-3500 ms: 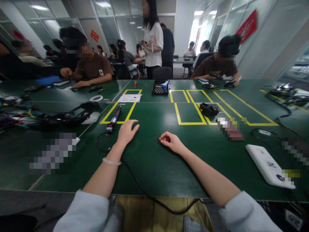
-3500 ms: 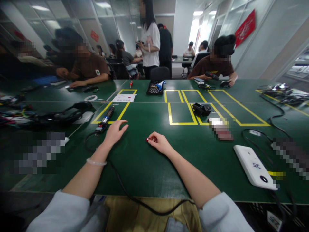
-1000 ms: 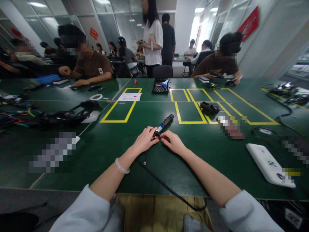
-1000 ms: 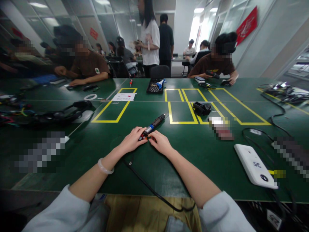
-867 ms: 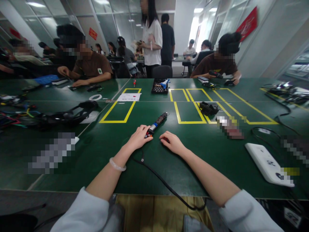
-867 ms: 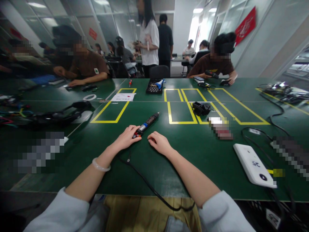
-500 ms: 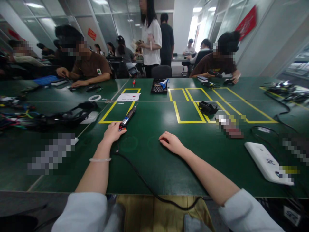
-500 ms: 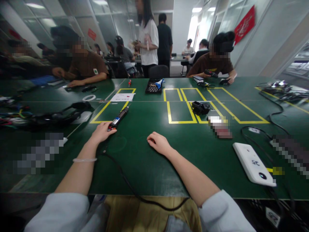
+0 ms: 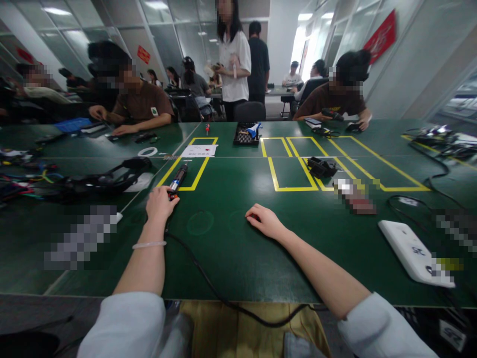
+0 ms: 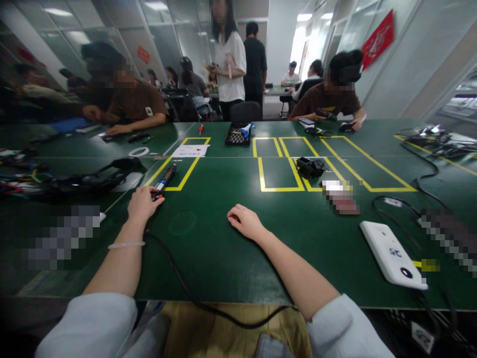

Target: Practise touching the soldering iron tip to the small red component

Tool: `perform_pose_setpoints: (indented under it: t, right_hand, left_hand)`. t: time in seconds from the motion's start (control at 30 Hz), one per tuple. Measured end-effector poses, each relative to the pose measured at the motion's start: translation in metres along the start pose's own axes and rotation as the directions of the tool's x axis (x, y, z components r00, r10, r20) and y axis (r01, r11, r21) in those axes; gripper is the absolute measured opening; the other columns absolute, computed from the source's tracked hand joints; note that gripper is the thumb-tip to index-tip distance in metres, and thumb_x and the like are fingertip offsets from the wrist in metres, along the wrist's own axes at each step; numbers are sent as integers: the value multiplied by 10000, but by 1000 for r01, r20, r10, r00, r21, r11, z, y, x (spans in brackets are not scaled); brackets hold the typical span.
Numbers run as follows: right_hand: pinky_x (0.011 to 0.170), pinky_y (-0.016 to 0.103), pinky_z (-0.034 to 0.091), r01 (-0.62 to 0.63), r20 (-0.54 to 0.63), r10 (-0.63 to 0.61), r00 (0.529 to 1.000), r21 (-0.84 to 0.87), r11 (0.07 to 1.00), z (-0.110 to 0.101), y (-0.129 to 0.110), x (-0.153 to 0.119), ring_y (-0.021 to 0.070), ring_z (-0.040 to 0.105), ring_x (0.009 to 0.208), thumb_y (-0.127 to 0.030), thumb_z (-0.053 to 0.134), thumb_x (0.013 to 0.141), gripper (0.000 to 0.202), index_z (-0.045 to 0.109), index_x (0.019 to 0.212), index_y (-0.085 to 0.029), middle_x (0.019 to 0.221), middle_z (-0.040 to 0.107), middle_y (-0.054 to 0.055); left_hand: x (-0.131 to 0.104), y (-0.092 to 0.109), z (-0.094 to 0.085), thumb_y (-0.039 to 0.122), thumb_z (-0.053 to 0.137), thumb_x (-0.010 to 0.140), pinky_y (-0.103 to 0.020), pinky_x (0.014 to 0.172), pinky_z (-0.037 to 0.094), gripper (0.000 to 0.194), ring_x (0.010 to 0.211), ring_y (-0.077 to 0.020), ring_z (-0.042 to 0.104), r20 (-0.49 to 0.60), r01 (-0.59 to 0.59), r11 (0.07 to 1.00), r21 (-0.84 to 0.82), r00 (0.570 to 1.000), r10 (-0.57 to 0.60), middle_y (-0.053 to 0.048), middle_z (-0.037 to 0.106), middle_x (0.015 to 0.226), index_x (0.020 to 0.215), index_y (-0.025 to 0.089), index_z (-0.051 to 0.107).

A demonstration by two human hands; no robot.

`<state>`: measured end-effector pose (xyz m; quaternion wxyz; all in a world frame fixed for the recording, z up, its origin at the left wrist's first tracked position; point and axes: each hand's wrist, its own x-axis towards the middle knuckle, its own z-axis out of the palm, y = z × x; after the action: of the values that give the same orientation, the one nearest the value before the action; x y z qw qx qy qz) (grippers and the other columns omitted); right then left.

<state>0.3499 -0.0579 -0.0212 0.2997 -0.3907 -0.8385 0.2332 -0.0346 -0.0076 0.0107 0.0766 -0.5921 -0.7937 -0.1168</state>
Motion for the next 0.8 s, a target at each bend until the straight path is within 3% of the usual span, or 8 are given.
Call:
perform_pose_setpoints:
  t: [0.17,0.33,0.47,0.57,0.67,0.77,0.8]
  right_hand:
    - [711,234,409,2,-2,-2,1000,12,1000,-1,-3,0,124,554,775,-171,561,887,100,652,921,-192,890,580,17]
    - [720,235,411,-3,4,3,1000,12,1000,0,-3,1,125,559,787,-172,560,887,98,650,921,-191,897,584,18]
    - [712,234,405,-5,7,5,1000,1,1000,2,-2,2,125,554,782,-169,561,883,95,647,917,-191,885,576,15]
    - [707,232,401,0,6,0,1000,1,1000,2,-2,3,123,547,776,-171,559,884,89,643,908,-190,881,574,14]
    - [687,230,392,2,5,-2,1000,-2,1000,3,-1,4,122,531,752,-178,560,882,73,621,841,-180,843,562,11]
    - [656,229,386,-15,-8,15,1000,24,1000,3,-1,4,122,512,708,-172,582,857,9,581,857,-182,788,549,-8]
    - [648,228,387,-24,-13,24,1000,45,999,3,-1,4,121,510,695,-168,594,845,71,570,909,-185,784,552,-15]
  left_hand:
    - [-5,8,-4,365,576,815,-400,805,488,267,1046,-307,537,-17,11,1000,-19,1000,-11,-137,528,1175,1012,186,599]
    - [-7,12,-9,359,442,893,-430,816,471,272,1007,-313,560,-51,65,996,-63,996,-68,-156,566,1144,976,165,615]
    - [-12,29,-11,358,419,913,-402,913,434,306,1061,-285,563,-162,-68,977,-201,986,35,-133,609,1140,1085,163,582]
    - [-26,60,-11,408,443,911,-329,881,458,332,947,-212,613,-56,-217,837,-503,974,219,-77,666,1022,1095,167,579]
    - [-48,100,-10,452,503,880,-297,824,475,356,892,-184,615,64,-318,630,-709,860,506,-58,674,1005,1063,176,634]
    - [-70,131,-9,431,508,884,-299,812,466,353,897,-180,602,125,-355,506,-786,710,693,-60,659,1033,1082,194,677]
    - [-76,138,-9,420,510,885,-296,802,464,357,887,-176,598,150,-340,480,-808,670,727,-59,656,1025,1110,194,672]
